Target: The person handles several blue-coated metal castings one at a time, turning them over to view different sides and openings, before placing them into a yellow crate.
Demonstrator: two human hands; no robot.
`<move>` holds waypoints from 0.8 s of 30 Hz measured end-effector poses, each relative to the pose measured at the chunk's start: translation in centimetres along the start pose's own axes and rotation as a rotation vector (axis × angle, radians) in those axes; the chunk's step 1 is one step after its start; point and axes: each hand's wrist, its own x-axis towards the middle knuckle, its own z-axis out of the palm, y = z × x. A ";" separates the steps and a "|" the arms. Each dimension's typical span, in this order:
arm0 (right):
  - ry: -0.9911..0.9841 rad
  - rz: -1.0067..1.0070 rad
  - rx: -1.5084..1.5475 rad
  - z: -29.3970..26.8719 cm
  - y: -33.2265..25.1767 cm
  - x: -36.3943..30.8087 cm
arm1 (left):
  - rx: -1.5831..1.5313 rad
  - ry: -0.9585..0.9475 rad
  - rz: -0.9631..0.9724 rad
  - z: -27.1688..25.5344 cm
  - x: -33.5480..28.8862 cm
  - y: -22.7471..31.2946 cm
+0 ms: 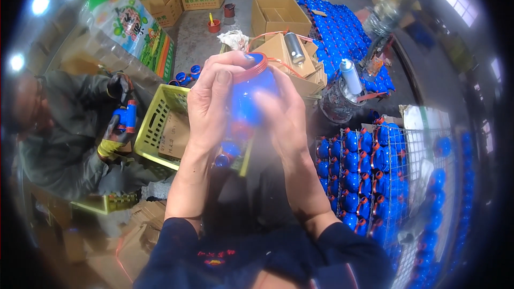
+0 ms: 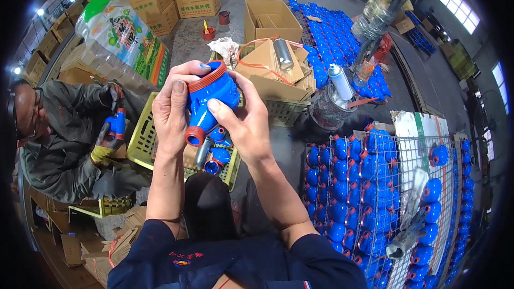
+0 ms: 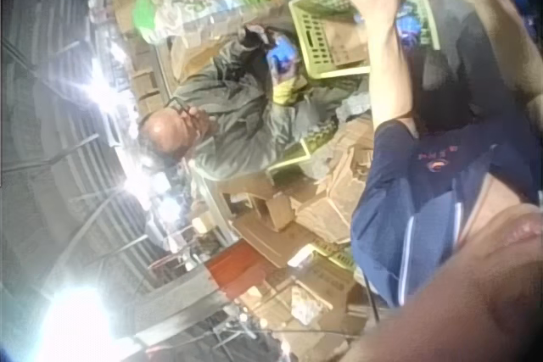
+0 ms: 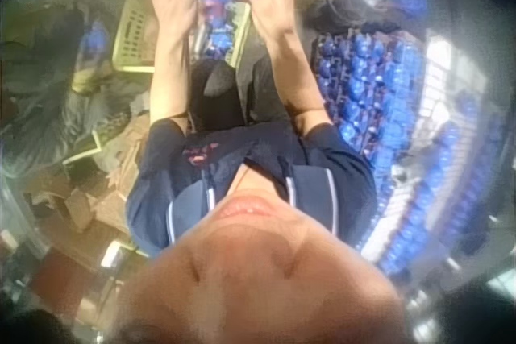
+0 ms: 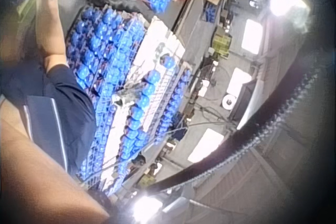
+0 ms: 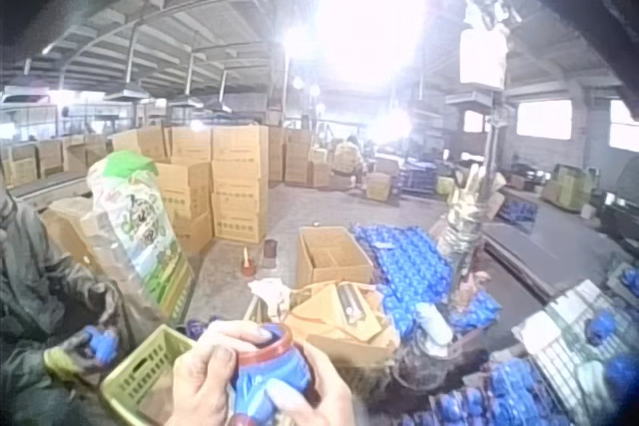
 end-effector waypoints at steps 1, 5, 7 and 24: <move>-0.009 -0.010 -0.033 -0.2 0.0 0.1 | 0.065 -0.028 0.008 0.1 -0.1 0.1; 0.053 0.066 -0.039 -1.2 -0.2 0.0 | 0.230 -0.091 0.027 1.3 -0.6 0.0; 0.044 0.066 -0.048 -1.9 -0.2 0.0 | 0.242 -0.093 0.009 1.8 -0.8 -0.2; 0.159 0.178 -0.295 -4.9 0.4 -1.1 | 0.087 -0.074 -0.178 4.5 -1.0 -1.6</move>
